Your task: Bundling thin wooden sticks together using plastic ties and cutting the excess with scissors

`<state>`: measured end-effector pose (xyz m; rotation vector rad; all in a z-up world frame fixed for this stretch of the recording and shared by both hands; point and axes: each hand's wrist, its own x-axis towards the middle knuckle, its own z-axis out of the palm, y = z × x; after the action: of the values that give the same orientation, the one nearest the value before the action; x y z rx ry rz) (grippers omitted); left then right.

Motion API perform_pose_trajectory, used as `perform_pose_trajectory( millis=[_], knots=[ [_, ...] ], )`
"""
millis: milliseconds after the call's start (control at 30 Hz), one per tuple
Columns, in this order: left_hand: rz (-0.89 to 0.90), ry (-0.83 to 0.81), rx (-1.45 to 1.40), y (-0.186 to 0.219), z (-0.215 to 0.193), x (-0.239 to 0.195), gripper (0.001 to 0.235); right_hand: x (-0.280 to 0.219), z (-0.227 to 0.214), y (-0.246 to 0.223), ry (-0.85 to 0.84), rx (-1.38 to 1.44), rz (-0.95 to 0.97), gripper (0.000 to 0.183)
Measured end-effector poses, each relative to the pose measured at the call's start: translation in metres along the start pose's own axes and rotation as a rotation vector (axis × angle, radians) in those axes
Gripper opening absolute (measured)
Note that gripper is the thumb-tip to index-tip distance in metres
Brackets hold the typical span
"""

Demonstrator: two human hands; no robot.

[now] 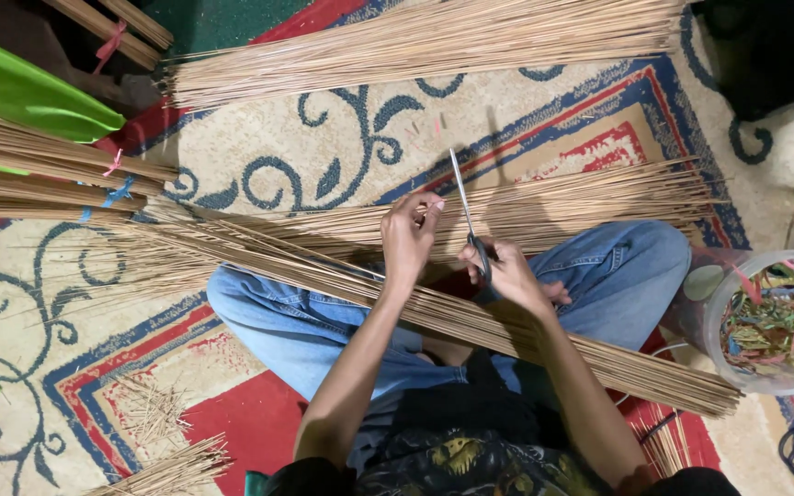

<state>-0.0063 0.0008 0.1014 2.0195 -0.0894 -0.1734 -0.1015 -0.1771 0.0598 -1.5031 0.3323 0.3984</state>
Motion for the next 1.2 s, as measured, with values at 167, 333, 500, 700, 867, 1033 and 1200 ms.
perform_pose_trajectory(
  millis=[167, 333, 500, 700, 867, 1033, 1200],
  knots=[
    [-0.184, 0.021, -0.222, -0.013, 0.004, 0.012, 0.008, 0.031, -0.015, -0.025, 0.209, -0.473, 0.0, 0.022],
    [-0.349, 0.011, -0.556, -0.039, 0.02, 0.013, 0.021, 0.08, -0.049, -0.008, 0.328, -0.882, 0.091, 0.029],
    [-0.429, -0.001, -0.621, -0.032, 0.013, 0.008, 0.015, 0.113, -0.068, -0.005, 0.345, -0.907, -0.118, 0.016],
    [-0.443, -0.051, -0.758, -0.015, 0.009, -0.003, 0.017, 0.133, -0.086, 0.012, 0.364, -1.024, -0.047, 0.021],
    [-0.404, -0.116, -0.795, -0.019, 0.016, -0.019, 0.017, 0.026, 0.001, -0.094, 0.127, -0.309, -0.093, 0.03],
    [-0.347, -0.19, -0.798, 0.012, 0.006, -0.045, 0.016, -0.02, 0.01, -0.045, -0.043, 0.107, -0.028, 0.02],
    [-0.181, -0.246, -0.701, 0.05, 0.001, -0.077, 0.016, -0.09, 0.0, -0.071, 0.073, 0.157, -0.097, 0.016]
  ],
)
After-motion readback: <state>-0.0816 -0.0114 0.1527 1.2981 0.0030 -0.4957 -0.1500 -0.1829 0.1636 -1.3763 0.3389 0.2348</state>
